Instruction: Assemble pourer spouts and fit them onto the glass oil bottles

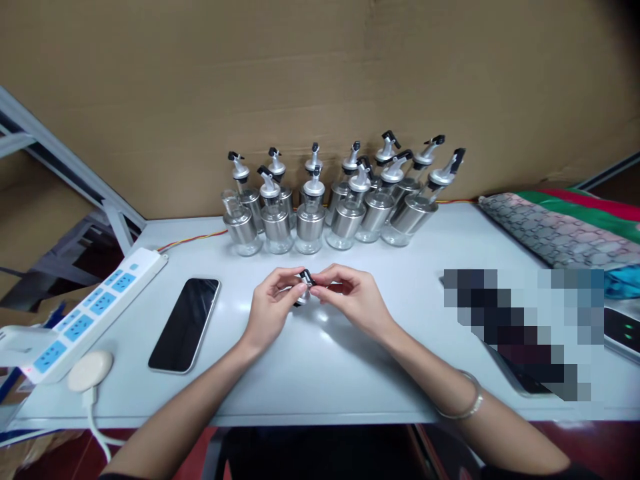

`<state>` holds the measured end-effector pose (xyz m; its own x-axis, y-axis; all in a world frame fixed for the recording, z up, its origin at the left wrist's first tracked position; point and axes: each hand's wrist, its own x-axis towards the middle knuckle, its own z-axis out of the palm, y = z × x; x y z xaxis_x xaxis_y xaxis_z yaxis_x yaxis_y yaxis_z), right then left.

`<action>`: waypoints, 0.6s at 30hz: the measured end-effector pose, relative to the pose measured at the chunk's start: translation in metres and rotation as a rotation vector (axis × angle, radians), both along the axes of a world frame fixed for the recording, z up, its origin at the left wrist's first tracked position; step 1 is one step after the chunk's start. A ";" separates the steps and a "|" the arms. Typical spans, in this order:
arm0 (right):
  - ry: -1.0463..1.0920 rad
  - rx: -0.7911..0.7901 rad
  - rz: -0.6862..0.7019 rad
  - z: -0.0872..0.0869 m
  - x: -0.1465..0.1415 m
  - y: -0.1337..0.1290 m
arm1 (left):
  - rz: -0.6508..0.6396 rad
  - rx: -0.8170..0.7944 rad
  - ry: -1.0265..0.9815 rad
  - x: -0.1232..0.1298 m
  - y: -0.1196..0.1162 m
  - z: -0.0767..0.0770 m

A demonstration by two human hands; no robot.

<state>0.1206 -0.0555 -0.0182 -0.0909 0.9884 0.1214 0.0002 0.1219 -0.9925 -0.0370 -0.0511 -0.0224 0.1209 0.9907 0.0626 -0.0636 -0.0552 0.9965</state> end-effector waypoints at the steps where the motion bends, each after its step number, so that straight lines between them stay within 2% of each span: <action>1: 0.026 -0.011 0.004 0.001 -0.001 0.000 | 0.005 -0.005 -0.013 0.000 0.000 0.000; 6: 0.108 -0.066 0.021 0.004 -0.004 -0.001 | 0.022 -0.045 -0.085 0.001 -0.002 -0.001; 18: 0.033 -0.122 -0.017 0.008 -0.007 -0.006 | 0.019 -0.136 -0.130 0.003 -0.001 -0.006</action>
